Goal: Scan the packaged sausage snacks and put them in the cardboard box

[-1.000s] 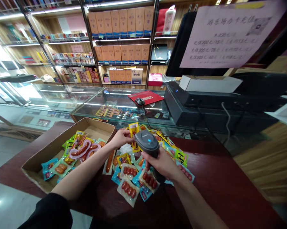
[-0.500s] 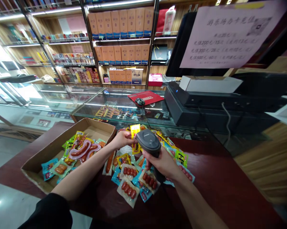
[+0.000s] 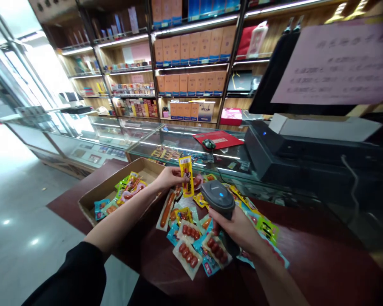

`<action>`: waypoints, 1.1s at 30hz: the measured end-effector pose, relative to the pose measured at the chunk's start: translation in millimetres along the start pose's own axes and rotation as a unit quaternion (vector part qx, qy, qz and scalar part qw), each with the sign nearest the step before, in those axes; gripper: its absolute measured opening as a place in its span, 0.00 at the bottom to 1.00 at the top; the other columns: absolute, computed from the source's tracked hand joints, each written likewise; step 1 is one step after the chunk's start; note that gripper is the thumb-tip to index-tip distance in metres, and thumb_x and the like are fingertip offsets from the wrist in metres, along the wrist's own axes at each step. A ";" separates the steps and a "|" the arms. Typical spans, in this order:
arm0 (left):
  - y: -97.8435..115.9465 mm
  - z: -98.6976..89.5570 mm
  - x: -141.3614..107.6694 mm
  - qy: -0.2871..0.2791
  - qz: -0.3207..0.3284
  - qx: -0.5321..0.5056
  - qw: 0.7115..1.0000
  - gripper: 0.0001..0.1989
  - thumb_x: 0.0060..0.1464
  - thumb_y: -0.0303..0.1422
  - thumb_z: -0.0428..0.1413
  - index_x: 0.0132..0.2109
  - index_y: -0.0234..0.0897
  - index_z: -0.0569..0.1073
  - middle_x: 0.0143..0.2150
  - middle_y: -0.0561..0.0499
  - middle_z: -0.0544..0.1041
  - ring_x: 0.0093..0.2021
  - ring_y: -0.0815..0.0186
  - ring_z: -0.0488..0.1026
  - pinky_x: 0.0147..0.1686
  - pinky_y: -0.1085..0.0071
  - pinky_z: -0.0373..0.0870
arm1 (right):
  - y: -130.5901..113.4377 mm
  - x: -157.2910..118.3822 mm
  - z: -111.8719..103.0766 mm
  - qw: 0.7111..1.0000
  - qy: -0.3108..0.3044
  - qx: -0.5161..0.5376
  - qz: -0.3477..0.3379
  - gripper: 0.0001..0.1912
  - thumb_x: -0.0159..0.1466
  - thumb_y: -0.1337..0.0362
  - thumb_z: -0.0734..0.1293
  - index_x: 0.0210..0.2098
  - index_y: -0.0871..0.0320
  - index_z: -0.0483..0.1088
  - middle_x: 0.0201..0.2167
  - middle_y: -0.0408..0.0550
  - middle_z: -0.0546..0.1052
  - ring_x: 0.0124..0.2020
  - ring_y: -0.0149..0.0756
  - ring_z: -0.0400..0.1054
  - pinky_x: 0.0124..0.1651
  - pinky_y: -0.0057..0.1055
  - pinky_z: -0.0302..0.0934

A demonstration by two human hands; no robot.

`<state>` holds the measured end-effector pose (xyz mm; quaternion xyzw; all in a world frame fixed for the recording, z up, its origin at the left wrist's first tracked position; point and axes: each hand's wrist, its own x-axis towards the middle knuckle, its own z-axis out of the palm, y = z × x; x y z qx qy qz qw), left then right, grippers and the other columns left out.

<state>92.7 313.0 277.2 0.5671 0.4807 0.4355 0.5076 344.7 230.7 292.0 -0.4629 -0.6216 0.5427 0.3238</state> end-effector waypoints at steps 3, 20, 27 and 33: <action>13.3 -46.0 -24.5 0.059 0.011 0.031 0.998 0.23 0.37 0.41 0.69 0.40 0.32 0.79 0.35 0.46 0.81 0.33 0.62 0.78 0.35 0.67 0.75 | 2.0 0.4 4.1 1.000 -0.011 -0.022 0.005 0.16 0.55 0.50 0.69 0.26 0.56 0.66 0.16 0.42 0.72 0.17 0.33 0.67 0.21 0.28 0.62; 46.9 -142.2 -94.9 0.269 0.045 0.168 0.947 0.25 0.37 0.42 0.68 0.42 0.32 0.80 0.32 0.44 0.81 0.31 0.63 0.77 0.33 0.71 0.72 | 19.0 9.7 2.6 1.000 -0.030 0.000 0.002 0.20 0.54 0.47 0.70 0.24 0.58 0.68 0.16 0.44 0.72 0.18 0.36 0.67 0.22 0.31 0.64; 16.4 -57.4 -15.2 0.139 0.069 0.199 0.968 0.21 0.40 0.43 0.66 0.40 0.35 0.81 0.35 0.45 0.82 0.34 0.63 0.78 0.35 0.72 0.72 | 10.0 7.1 -21.0 0.999 0.012 -0.017 -0.051 0.19 0.58 0.48 0.69 0.27 0.59 0.69 0.17 0.44 0.72 0.19 0.34 0.67 0.25 0.30 0.64; -30.9 26.8 42.5 0.000 0.044 0.246 0.968 0.18 0.45 0.41 0.63 0.42 0.36 0.80 0.36 0.46 0.81 0.35 0.62 0.77 0.35 0.72 0.71 | 2.1 5.0 -35.5 0.997 0.068 0.030 -0.022 0.21 0.57 0.47 0.70 0.22 0.58 0.67 0.16 0.44 0.71 0.17 0.31 0.66 0.22 0.27 0.62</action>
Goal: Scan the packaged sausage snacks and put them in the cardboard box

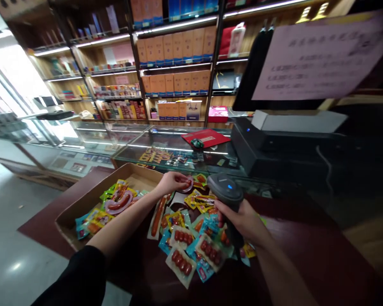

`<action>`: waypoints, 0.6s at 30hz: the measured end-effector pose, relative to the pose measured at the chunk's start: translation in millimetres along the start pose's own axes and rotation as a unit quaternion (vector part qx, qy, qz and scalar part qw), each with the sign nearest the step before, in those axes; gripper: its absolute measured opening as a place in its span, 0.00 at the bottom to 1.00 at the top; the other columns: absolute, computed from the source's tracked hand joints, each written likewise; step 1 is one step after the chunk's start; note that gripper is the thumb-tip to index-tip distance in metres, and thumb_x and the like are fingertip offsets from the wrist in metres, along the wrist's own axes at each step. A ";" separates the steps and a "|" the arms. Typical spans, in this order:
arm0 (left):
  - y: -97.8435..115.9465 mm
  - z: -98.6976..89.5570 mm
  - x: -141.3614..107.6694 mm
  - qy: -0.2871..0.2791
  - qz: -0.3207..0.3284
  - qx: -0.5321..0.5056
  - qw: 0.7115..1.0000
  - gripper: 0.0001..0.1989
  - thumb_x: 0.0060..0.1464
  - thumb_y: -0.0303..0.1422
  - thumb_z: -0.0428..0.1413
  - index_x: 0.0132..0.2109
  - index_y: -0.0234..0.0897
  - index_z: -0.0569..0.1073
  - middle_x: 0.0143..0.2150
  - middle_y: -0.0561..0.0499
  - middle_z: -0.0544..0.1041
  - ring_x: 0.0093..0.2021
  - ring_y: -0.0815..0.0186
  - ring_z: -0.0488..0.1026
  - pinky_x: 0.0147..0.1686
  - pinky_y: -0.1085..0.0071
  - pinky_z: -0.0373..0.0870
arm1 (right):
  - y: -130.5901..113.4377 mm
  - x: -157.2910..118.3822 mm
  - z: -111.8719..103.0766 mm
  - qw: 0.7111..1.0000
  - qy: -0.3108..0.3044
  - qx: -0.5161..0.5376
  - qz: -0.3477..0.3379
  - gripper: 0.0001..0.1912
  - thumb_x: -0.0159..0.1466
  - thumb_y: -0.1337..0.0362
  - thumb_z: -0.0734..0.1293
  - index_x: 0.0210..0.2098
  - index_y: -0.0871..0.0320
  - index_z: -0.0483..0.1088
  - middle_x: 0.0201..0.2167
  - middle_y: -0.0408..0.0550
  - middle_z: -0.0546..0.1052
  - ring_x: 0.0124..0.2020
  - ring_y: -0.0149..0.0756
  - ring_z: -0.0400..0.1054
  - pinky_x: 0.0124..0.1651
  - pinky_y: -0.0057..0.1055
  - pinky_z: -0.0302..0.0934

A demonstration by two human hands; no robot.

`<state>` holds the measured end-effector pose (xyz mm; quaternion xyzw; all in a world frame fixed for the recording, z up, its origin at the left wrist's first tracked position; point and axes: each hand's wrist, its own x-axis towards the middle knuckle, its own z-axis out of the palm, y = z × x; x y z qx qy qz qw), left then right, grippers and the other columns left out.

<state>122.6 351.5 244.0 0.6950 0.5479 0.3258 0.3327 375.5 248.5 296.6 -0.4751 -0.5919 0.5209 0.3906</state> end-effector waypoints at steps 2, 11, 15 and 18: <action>-5.0 20.8 7.0 -0.020 0.022 0.093 0.995 0.16 0.48 0.38 0.61 0.44 0.38 0.79 0.39 0.46 0.80 0.39 0.60 0.77 0.40 0.69 0.70 | 3.7 2.7 -4.1 1.000 0.008 0.022 0.000 0.21 0.56 0.47 0.70 0.22 0.59 0.67 0.17 0.44 0.71 0.17 0.31 0.66 0.23 0.28 0.63; -21.4 44.0 1.8 -0.018 0.044 0.401 0.915 0.18 0.51 0.37 0.58 0.47 0.34 0.68 0.43 0.39 0.74 0.51 0.51 0.68 0.48 0.61 0.65 | 13.8 10.6 -10.9 0.999 0.013 0.036 0.010 0.19 0.56 0.48 0.71 0.26 0.59 0.68 0.16 0.42 0.70 0.17 0.31 0.66 0.23 0.28 0.64; -20.3 50.2 -1.3 -0.106 0.075 0.432 0.892 0.11 0.52 0.31 0.54 0.44 0.33 0.70 0.40 0.37 0.75 0.49 0.50 0.70 0.47 0.60 0.65 | 7.5 10.7 -7.6 1.000 0.010 0.008 0.016 0.21 0.56 0.47 0.70 0.21 0.57 0.66 0.15 0.43 0.70 0.17 0.31 0.66 0.23 0.28 0.62; -20.0 53.3 -4.0 -0.138 0.098 0.446 0.879 0.13 0.51 0.26 0.52 0.45 0.32 0.71 0.41 0.36 0.75 0.47 0.51 0.71 0.46 0.60 0.66 | 4.6 10.5 -4.9 1.000 0.007 0.003 0.015 0.20 0.56 0.47 0.70 0.21 0.57 0.66 0.15 0.43 0.70 0.16 0.31 0.65 0.22 0.28 0.62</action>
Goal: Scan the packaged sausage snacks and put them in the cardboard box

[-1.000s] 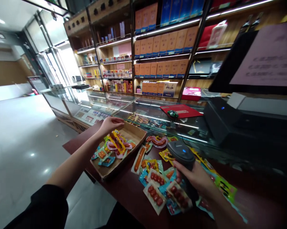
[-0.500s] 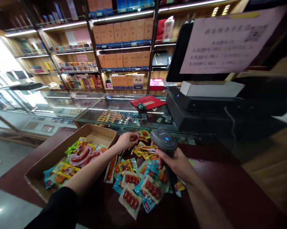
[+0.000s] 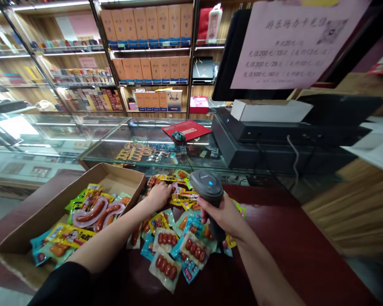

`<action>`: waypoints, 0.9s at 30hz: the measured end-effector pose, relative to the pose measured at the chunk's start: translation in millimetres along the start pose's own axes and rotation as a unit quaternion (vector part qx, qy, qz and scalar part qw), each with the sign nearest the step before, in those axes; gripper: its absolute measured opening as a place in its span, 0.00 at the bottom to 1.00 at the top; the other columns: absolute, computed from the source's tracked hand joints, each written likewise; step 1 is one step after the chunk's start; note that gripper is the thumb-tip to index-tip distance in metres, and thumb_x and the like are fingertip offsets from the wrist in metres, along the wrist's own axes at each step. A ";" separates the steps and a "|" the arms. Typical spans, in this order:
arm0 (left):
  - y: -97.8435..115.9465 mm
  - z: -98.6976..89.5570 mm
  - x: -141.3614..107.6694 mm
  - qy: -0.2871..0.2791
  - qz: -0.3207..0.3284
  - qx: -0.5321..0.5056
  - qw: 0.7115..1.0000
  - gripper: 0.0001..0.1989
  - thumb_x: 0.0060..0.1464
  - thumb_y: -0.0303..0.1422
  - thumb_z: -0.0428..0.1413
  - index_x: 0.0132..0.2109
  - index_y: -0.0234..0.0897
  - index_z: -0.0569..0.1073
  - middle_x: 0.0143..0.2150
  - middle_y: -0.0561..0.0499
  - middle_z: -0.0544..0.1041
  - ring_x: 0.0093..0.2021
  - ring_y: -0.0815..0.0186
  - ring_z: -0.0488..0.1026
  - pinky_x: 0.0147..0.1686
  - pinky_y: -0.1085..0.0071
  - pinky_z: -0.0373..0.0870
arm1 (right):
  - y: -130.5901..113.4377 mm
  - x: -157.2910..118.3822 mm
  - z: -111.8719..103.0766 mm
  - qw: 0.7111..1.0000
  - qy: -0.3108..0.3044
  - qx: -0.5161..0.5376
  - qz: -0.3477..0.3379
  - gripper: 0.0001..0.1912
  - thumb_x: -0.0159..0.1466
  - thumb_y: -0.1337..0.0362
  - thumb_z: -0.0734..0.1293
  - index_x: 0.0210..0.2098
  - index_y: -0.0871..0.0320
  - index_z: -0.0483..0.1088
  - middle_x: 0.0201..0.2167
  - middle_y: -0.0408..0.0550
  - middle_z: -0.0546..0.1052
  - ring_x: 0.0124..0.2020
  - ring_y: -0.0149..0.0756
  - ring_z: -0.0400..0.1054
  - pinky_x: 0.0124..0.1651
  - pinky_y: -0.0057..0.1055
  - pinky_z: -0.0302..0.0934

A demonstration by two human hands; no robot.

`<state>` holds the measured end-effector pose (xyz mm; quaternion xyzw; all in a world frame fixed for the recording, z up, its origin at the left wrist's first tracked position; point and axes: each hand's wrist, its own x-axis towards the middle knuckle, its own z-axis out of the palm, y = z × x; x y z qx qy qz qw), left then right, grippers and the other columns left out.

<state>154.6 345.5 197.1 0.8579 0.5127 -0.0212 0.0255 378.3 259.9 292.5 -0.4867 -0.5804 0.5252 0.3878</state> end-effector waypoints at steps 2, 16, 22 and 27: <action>-1.8 -1.1 -1.4 0.010 0.001 -0.010 1.000 0.14 0.47 0.26 0.54 0.44 0.32 0.72 0.41 0.36 0.76 0.47 0.50 0.72 0.45 0.61 0.67 | 0.4 0.0 1.0 1.000 -0.004 -0.001 0.000 0.20 0.55 0.48 0.70 0.22 0.57 0.66 0.15 0.43 0.70 0.16 0.31 0.65 0.22 0.28 0.62; -37.7 -40.5 -6.2 0.041 -0.130 -0.750 0.648 0.26 0.38 0.41 0.69 0.44 0.30 0.77 0.40 0.44 0.80 0.36 0.62 0.78 0.40 0.66 0.74 | 3.1 -5.3 14.4 0.998 -0.054 -0.011 0.013 0.15 0.57 0.53 0.70 0.24 0.56 0.65 0.15 0.39 0.70 0.16 0.30 0.66 0.23 0.27 0.61; -30.9 -35.4 -3.5 0.051 -0.134 -0.795 0.589 0.25 0.37 0.34 0.70 0.45 0.31 0.76 0.40 0.43 0.80 0.36 0.63 0.78 0.38 0.64 0.77 | 5.4 -6.2 15.3 0.998 -0.049 -0.018 0.019 0.13 0.57 0.55 0.70 0.27 0.57 0.65 0.15 0.38 0.70 0.16 0.29 0.66 0.22 0.26 0.62; -35.8 -34.9 -0.5 0.104 -0.150 -0.797 0.575 0.27 0.37 0.34 0.71 0.47 0.32 0.76 0.40 0.45 0.80 0.35 0.64 0.79 0.39 0.67 0.77 | 8.0 -3.4 13.8 0.996 -0.075 -0.020 0.046 0.13 0.57 0.55 0.70 0.29 0.56 0.65 0.15 0.38 0.70 0.15 0.31 0.67 0.21 0.27 0.62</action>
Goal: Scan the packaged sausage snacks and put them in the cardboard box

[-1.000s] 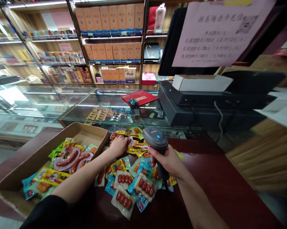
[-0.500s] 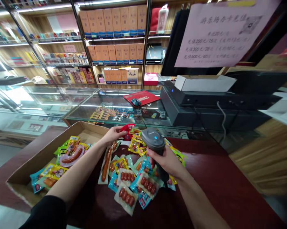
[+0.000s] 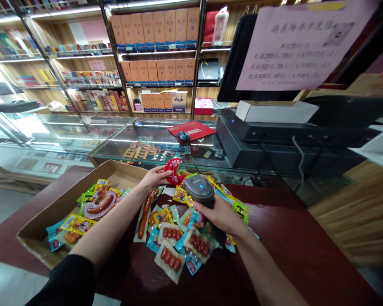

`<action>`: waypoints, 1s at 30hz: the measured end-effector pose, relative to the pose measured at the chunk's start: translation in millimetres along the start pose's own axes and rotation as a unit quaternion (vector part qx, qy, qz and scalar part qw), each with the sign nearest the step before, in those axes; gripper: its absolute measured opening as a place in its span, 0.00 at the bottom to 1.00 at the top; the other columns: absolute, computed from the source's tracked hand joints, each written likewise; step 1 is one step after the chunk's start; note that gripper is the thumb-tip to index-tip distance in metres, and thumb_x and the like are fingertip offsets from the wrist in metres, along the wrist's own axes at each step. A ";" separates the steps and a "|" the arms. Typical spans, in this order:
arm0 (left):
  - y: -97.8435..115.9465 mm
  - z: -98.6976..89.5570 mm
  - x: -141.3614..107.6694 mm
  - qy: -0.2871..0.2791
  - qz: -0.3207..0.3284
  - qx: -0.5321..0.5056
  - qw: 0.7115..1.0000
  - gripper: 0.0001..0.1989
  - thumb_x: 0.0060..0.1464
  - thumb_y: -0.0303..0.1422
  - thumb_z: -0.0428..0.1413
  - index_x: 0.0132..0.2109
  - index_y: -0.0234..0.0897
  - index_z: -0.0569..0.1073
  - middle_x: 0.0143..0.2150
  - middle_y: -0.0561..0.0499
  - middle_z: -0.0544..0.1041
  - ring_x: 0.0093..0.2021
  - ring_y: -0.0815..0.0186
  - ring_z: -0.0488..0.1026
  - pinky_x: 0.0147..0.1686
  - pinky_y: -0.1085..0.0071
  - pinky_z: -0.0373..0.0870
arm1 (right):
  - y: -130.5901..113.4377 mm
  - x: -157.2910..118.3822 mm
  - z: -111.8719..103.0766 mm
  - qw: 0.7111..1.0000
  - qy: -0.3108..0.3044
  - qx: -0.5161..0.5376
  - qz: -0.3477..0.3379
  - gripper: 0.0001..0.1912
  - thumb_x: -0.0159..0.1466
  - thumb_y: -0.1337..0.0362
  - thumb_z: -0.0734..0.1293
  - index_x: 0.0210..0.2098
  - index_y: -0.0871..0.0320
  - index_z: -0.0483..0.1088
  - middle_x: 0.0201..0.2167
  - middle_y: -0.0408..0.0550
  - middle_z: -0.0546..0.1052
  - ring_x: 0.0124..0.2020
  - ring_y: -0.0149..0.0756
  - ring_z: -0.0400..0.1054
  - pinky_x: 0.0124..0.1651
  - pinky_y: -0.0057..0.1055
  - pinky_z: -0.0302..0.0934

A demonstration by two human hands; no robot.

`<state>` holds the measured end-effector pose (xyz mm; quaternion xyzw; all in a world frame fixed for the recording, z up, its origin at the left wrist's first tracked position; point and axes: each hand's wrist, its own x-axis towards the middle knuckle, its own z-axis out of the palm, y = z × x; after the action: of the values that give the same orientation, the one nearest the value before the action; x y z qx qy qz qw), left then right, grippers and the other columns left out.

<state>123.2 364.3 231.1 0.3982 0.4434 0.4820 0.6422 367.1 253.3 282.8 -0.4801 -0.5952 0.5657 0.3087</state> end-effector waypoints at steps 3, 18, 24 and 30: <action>3.5 -1.7 0.3 0.019 0.012 0.002 1.000 0.26 0.37 0.36 0.70 0.46 0.33 0.77 0.39 0.46 0.81 0.34 0.66 0.78 0.37 0.69 0.77 | 1.8 2.2 2.8 1.000 -0.027 -0.010 0.008 0.13 0.57 0.54 0.70 0.29 0.56 0.65 0.15 0.39 0.71 0.16 0.32 0.67 0.20 0.27 0.62; 2.3 -3.4 1.1 0.040 0.012 0.072 0.997 0.30 0.31 0.40 0.72 0.44 0.31 0.80 0.35 0.44 0.81 0.30 0.65 0.76 0.34 0.67 0.75 | 23.4 7.7 22.3 0.996 -0.069 -0.055 -0.007 0.11 0.58 0.57 0.69 0.35 0.58 0.66 0.16 0.40 0.71 0.17 0.32 0.66 0.22 0.28 0.62; 2.7 -2.0 0.5 0.045 0.009 0.061 0.997 0.30 0.29 0.39 0.72 0.43 0.29 0.80 0.34 0.43 0.81 0.29 0.64 0.76 0.33 0.67 0.74 | 21.0 7.1 22.2 0.997 -0.067 -0.049 -0.005 0.12 0.57 0.58 0.69 0.34 0.57 0.65 0.16 0.39 0.70 0.17 0.32 0.66 0.23 0.29 0.63; 4.1 1.4 -1.7 0.023 0.013 0.063 0.998 0.28 0.33 0.40 0.71 0.44 0.30 0.80 0.34 0.44 0.81 0.29 0.65 0.76 0.34 0.68 0.74 | 19.7 5.0 22.0 0.997 -0.067 -0.035 0.007 0.14 0.57 0.57 0.70 0.36 0.57 0.65 0.17 0.39 0.70 0.18 0.33 0.67 0.23 0.29 0.62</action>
<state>123.2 363.4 235.7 0.4326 0.4822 0.4703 0.5992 349.7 247.6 259.1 -0.4556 -0.6310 0.5774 0.2468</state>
